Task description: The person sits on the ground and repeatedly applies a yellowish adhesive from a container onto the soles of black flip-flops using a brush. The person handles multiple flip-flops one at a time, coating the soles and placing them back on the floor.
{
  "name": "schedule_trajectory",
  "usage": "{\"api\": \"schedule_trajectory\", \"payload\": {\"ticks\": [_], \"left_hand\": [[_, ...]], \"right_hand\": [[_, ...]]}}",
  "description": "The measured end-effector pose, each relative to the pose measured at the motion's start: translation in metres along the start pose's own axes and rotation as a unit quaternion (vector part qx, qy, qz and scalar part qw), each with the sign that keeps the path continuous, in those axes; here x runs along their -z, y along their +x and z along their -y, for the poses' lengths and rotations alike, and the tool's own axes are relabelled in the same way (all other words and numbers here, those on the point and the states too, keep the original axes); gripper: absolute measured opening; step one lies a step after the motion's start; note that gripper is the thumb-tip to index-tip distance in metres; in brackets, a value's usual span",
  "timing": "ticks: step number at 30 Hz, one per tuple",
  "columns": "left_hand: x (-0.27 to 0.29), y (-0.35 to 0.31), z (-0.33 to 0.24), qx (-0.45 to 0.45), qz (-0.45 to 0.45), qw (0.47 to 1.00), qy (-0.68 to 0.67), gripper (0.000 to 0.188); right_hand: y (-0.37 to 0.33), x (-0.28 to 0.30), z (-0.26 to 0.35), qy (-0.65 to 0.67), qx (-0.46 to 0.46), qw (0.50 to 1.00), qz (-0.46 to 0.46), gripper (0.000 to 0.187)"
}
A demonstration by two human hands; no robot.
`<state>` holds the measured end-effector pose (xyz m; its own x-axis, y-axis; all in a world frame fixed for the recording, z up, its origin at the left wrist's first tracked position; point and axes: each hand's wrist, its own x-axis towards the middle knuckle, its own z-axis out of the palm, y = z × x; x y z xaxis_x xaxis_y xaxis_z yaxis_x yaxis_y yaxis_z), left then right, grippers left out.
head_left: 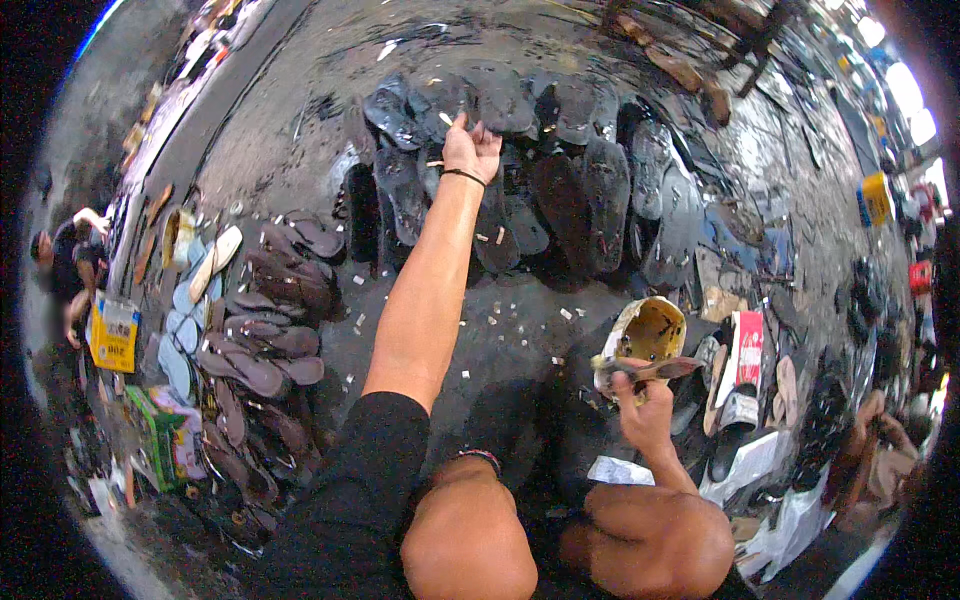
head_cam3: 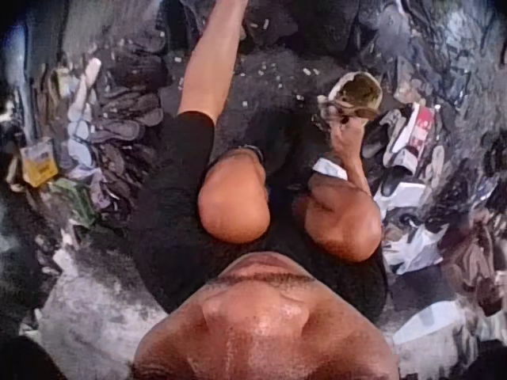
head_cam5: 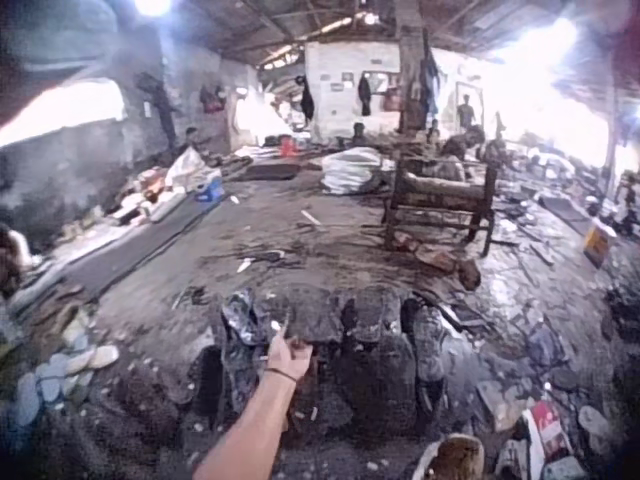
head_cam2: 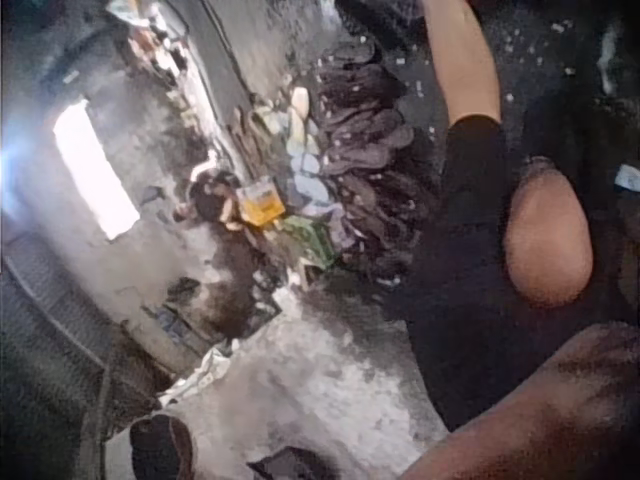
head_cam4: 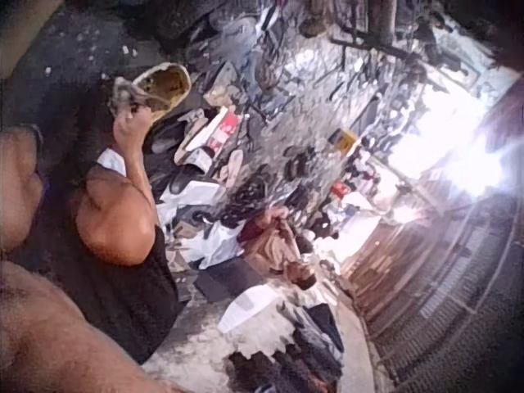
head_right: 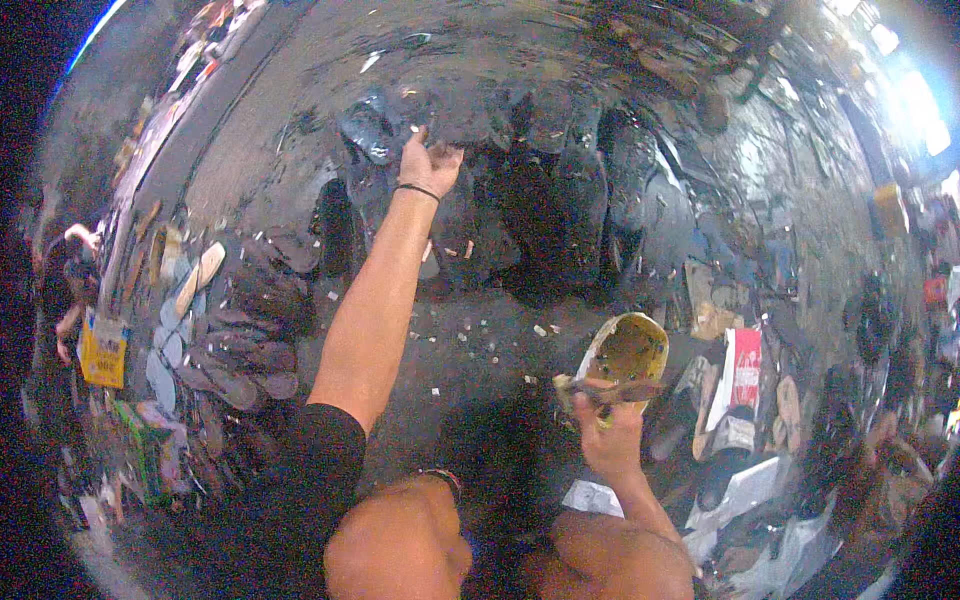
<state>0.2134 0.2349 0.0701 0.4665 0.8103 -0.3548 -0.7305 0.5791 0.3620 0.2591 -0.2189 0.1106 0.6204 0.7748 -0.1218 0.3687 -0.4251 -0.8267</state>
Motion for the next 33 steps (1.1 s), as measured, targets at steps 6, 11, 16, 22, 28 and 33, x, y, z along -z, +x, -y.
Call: {"api": "schedule_trajectory", "payload": {"ticks": [6,11,16,22,28,33], "left_hand": [[0.166,-0.152,0.041,-0.093,0.032,0.955,0.279,0.024],[0.231,-0.286,-0.003,-0.153,-0.209,0.917,0.305,0.035],[0.247,-0.292,-0.157,-0.460,-0.386,0.606,0.522,0.053],[0.247,-0.322,-0.270,-0.343,-0.449,0.647,0.511,0.043],[0.180,-0.367,-0.110,-0.245,-0.121,0.666,0.695,0.024],[0.224,-0.360,0.041,-0.122,0.097,0.603,0.783,0.052]], "right_hand": [[0.016,0.036,-0.061,-0.205,-0.020,0.971,-0.124,0.031],[0.040,0.025,-0.145,-0.412,0.000,0.910,-0.040,0.036],[0.009,0.068,-0.102,-0.238,-0.040,0.965,-0.106,0.048],[-0.040,0.063,-0.113,-0.339,-0.123,0.932,-0.013,0.029],[-0.035,0.087,-0.092,-0.036,-0.135,0.986,0.092,0.026],[-0.005,0.055,-0.026,0.031,-0.125,0.990,0.063,0.034]]}}
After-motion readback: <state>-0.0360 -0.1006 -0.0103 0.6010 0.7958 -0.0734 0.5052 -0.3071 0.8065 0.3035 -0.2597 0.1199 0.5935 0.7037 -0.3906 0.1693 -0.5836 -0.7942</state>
